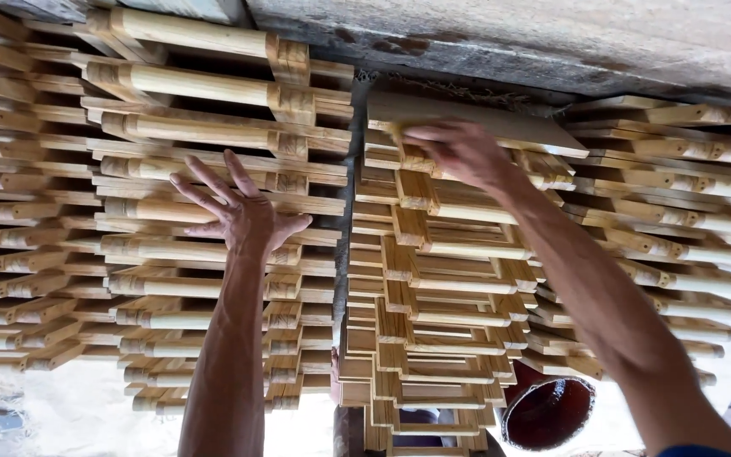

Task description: Applying stain to a series of small wooden ladder-like structures using a brush in a workshop environment.

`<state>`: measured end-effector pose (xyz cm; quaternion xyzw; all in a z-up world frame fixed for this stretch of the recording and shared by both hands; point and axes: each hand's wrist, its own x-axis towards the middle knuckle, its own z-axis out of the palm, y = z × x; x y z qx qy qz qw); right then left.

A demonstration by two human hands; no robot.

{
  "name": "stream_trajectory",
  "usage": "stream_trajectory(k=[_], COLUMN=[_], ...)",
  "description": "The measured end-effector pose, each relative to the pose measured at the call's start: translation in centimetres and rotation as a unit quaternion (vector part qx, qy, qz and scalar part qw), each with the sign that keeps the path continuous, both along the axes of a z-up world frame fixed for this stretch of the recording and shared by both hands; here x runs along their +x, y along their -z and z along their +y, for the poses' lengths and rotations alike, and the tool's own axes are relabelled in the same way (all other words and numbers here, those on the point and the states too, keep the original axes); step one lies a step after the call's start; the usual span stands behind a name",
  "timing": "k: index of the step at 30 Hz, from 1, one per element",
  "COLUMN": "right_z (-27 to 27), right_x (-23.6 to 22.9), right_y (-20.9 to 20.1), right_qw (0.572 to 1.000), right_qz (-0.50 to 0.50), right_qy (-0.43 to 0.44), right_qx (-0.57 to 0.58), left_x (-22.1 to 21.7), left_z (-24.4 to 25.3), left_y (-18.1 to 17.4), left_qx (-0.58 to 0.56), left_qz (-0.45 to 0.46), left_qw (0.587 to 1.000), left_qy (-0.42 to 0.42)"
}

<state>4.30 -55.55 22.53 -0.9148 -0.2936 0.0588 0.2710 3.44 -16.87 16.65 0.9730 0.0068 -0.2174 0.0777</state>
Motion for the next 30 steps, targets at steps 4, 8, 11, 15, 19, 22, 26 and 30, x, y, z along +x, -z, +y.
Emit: stream_trajectory(k=[4, 8, 11, 15, 19, 22, 26, 30], right_z=[-12.6, -31.8, -27.9, -19.9, -22.3, -27.8, -27.0, -22.7], right_x=[-7.5, -17.6, -15.6, -12.5, -13.5, -17.0, -15.6, -13.4], right_y=[1.4, 8.2, 4.9, 5.9, 5.2, 4.7, 5.6, 5.3], right_qw=[0.983, 0.909, 0.939, 0.974, 0.966, 0.955, 0.961, 0.948], right_qz=[0.009, -0.267, -0.257, -0.114, -0.074, -0.138, -0.130, 0.021], right_qy=[0.167, 0.081, 0.124, 0.183, 0.234, 0.236, 0.244, 0.193], right_qx=[0.074, -0.308, -0.193, -0.065, 0.075, -0.114, 0.021, 0.253], left_x=[-0.1, -1.3, -1.3, -1.0, 0.5, -0.4, -0.8, -0.6], left_z=[0.5, 3.1, 2.8, 2.4, 1.2, 2.4, 3.9, 3.4], left_y=[1.7, 7.0, 6.4, 3.8, 1.6, 3.3, 5.9, 4.7], left_qx=[-0.004, -0.056, -0.068, -0.002, -0.027, -0.023, -0.051, -0.036], left_qz=[0.002, -0.132, -0.116, 0.000, -0.011, 0.013, -0.056, 0.026], left_qw=[1.000, 0.989, 0.990, 1.000, 1.000, 1.000, 0.997, 0.999], left_qy=[-0.026, 0.042, 0.031, 0.000, 0.002, -0.007, 0.032, 0.002])
